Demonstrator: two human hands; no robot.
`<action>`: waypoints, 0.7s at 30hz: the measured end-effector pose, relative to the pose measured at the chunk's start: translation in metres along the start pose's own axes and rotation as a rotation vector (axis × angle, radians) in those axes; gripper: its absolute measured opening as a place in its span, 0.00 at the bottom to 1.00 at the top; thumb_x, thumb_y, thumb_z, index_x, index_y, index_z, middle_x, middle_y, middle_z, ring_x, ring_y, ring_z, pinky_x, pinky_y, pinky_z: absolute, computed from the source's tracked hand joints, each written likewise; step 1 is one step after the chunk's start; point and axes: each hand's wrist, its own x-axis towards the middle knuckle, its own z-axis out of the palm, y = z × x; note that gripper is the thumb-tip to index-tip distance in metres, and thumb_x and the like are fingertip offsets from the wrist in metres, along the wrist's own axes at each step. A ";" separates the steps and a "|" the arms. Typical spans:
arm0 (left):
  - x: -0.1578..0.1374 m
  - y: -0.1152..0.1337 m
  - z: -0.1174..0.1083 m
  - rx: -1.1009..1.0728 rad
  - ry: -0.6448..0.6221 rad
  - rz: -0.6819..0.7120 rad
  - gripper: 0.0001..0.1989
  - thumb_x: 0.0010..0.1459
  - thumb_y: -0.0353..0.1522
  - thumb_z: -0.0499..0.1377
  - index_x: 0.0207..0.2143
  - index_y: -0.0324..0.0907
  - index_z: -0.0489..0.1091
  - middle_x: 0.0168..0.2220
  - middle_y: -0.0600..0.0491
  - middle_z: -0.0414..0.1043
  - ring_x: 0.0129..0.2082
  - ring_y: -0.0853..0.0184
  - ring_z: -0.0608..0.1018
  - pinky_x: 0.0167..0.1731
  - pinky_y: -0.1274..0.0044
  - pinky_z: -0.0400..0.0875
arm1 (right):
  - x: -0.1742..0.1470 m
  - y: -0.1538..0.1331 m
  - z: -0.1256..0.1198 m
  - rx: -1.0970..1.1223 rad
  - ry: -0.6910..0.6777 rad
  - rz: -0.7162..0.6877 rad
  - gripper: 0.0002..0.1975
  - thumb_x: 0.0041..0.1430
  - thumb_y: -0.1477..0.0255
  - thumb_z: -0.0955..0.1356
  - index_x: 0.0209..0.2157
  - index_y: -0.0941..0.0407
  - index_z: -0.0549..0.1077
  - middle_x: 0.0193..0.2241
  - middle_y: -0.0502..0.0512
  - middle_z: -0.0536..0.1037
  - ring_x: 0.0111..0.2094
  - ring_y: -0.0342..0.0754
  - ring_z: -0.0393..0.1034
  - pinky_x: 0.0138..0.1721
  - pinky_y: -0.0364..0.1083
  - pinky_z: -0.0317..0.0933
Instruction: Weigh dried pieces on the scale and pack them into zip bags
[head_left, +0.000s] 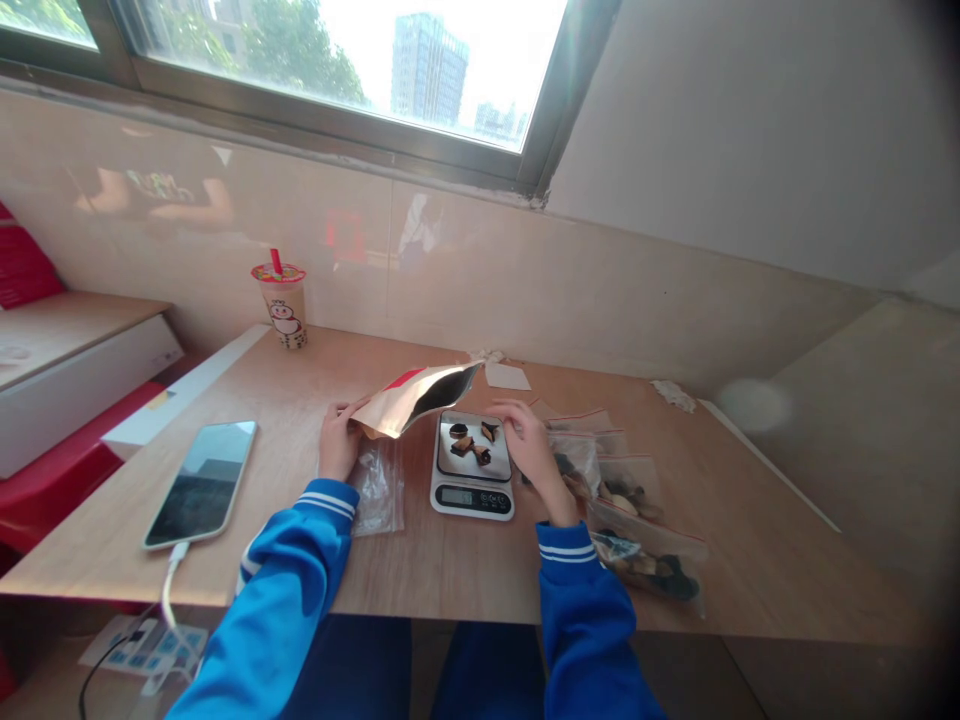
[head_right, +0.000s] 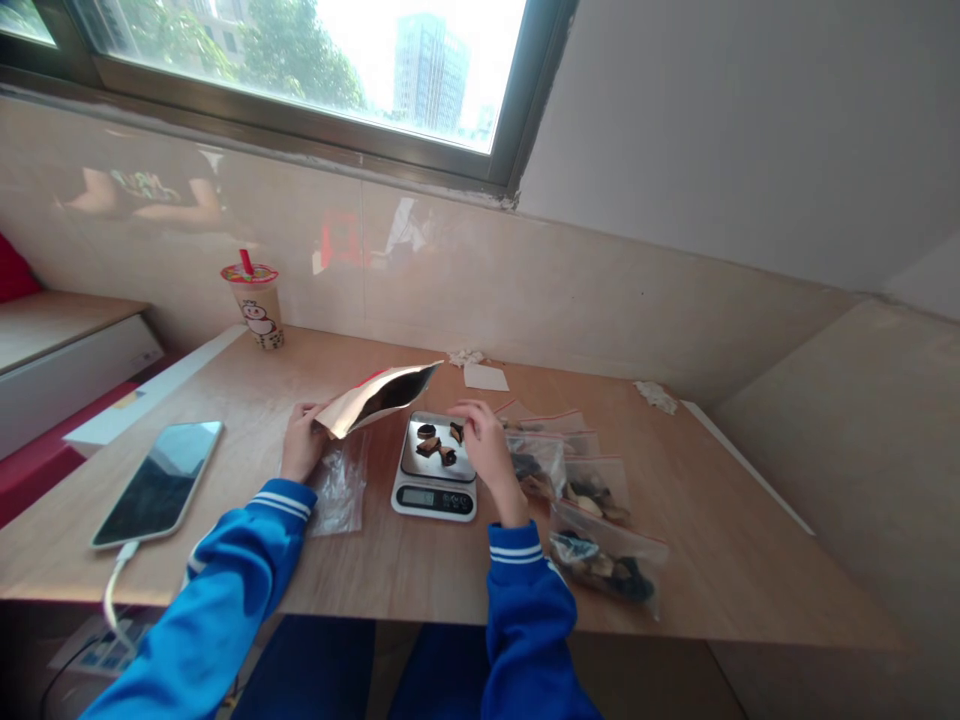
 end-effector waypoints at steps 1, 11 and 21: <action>0.000 0.002 -0.001 -0.045 0.006 -0.017 0.23 0.47 0.25 0.53 0.46 0.44 0.75 0.42 0.48 0.66 0.41 0.60 0.72 0.48 0.66 0.69 | 0.001 -0.011 -0.002 0.048 0.026 -0.037 0.15 0.59 0.79 0.59 0.36 0.55 0.76 0.41 0.56 0.75 0.46 0.48 0.69 0.50 0.49 0.62; -0.002 0.023 -0.008 -0.243 0.050 -0.091 0.15 0.52 0.30 0.57 0.42 0.44 0.77 0.43 0.48 0.67 0.43 0.60 0.73 0.50 0.66 0.68 | 0.006 -0.096 0.006 -0.468 -0.114 -0.374 0.16 0.62 0.81 0.59 0.43 0.57 0.75 0.38 0.59 0.69 0.42 0.52 0.64 0.47 0.52 0.63; -0.004 0.033 -0.017 -0.194 0.382 0.047 0.18 0.55 0.29 0.59 0.49 0.47 0.73 0.47 0.49 0.61 0.50 0.61 0.69 0.57 0.67 0.61 | -0.015 -0.115 0.021 -0.592 -0.159 -0.363 0.14 0.59 0.85 0.61 0.35 0.58 0.76 0.37 0.61 0.78 0.41 0.52 0.71 0.43 0.49 0.68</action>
